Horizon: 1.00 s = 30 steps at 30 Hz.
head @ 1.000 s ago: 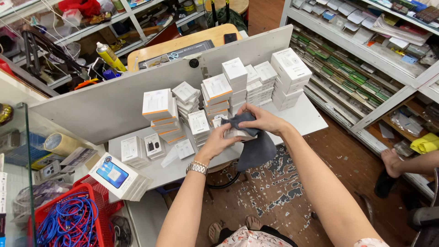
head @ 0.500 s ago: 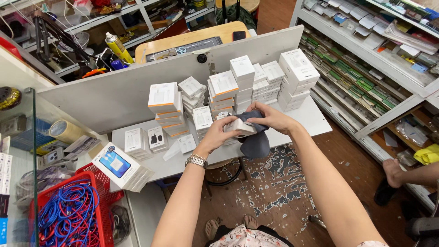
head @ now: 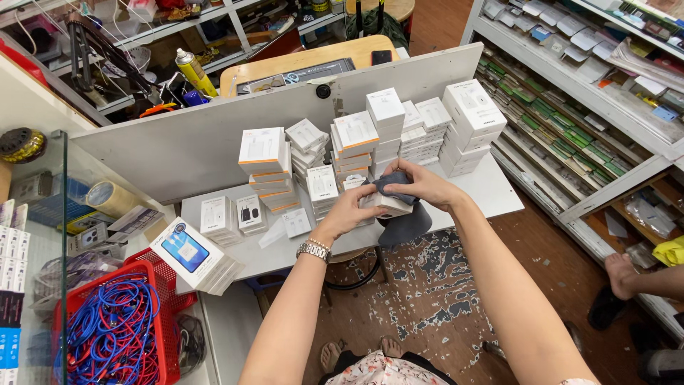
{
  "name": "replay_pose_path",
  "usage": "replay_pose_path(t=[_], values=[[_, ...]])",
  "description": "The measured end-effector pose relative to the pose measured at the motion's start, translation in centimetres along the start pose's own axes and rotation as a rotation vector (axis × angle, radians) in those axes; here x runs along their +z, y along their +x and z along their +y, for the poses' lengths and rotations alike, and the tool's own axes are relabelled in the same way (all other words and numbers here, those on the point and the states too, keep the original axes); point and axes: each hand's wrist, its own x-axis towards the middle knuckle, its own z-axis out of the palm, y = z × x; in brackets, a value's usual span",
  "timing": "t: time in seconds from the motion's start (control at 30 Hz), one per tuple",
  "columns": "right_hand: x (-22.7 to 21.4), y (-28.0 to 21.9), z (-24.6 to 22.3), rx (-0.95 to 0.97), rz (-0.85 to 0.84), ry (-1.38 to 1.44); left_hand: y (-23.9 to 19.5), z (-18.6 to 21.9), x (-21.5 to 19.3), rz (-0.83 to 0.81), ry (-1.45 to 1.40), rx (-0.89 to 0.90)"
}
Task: The person wipes small white boxes with a dark cloth on a table, then places them onto a glass shelf. The person handles the boxes one at a time, wiping them before stacking them on the shelf.
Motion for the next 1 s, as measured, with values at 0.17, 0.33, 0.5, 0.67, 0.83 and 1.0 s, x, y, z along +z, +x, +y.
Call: replay_pose_path(t=[0.17, 0.33, 0.5, 0.67, 0.83, 1.0], values=[[-1.3, -0.3, 0.6, 0.052, -0.001, 0.076, 0.0, -0.6, -0.9, 0.118, 0.012, -0.071], [-1.9, -1.4, 2.3, 0.038, 0.222, 0.352, -0.7, -2.2, -1.6, 0.308, -0.295, -0.172], [2.6, 0.0, 3.6, -0.197, 0.466, 0.558, 0.4, -3.7, 0.3, 0.499, -0.473, -0.116], [7.5, 0.5, 4.9, -0.542, 0.798, -0.154, 1.9, -3.5, 2.8, 0.646, -0.507, -0.202], [7.8, -0.6, 4.4, -0.316, 0.761, -0.187, 2.2, -3.5, 0.9, 0.846, -0.709, -0.154], [9.1, -0.8, 3.0, -0.476, 0.855, -0.314, 3.2, -5.0, 2.6, 0.889, -0.611, -0.022]])
